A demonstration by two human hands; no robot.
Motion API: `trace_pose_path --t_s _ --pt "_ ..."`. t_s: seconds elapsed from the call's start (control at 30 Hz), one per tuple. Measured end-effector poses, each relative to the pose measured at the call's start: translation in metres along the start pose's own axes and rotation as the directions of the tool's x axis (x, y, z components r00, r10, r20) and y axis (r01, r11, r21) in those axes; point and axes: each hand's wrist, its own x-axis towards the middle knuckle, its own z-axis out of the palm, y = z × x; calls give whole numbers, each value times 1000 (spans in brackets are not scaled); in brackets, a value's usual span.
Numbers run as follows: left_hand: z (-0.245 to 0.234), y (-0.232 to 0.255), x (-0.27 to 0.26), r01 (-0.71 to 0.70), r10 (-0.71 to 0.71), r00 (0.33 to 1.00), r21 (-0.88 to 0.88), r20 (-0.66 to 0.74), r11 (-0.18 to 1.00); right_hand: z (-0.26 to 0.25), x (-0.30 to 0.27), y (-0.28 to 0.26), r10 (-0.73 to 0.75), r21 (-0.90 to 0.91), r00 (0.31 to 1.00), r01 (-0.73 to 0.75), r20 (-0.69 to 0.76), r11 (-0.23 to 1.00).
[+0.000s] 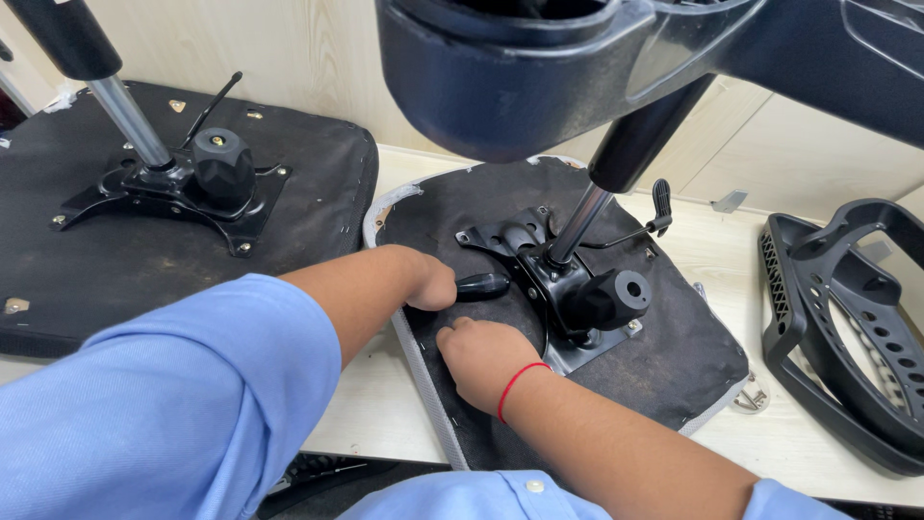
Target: The person assembles the base of an office chair by inserting a gas lift into the base and tightening the mechanism with a screwdriver. They repeatedly adjust the base and tighten the screw to secure the components.
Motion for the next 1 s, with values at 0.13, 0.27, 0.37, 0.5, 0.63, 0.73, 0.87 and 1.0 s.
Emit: trace_pose_path --t_s 0.13,0.27,0.37,0.5,0.63,0.73,0.87,1.0 --pt "2 -1 4 -13 14 1000 21 -16 1000 -2 0 -1 -138 6 987 139 -79 990" --pt "2 -1 5 -19 20 1000 37 -19 999 -11 -4 -6 133 246 991 -136 32 960" --pt "1 -1 3 -10 11 1000 26 -11 1000 -14 -2 -7 190 130 968 -212 164 969" --pt "1 0 1 -18 19 1000 30 -23 999 -4 -1 -2 28 114 999 -32 38 993" --pt "0 1 0 0 0 1000 0 -2 1000 5 -1 5 -147 38 979 153 -140 987" --pt "0 1 0 5 -5 1000 0 -4 1000 5 0 10 -129 89 978 145 -164 985" --pt "3 -1 -3 9 -9 1000 -12 -28 1000 -2 -3 16 -57 186 970 103 -237 977" --pt "4 -3 -4 -3 3 999 -14 -49 1000 -7 -15 28 81 267 967 -14 -241 964"
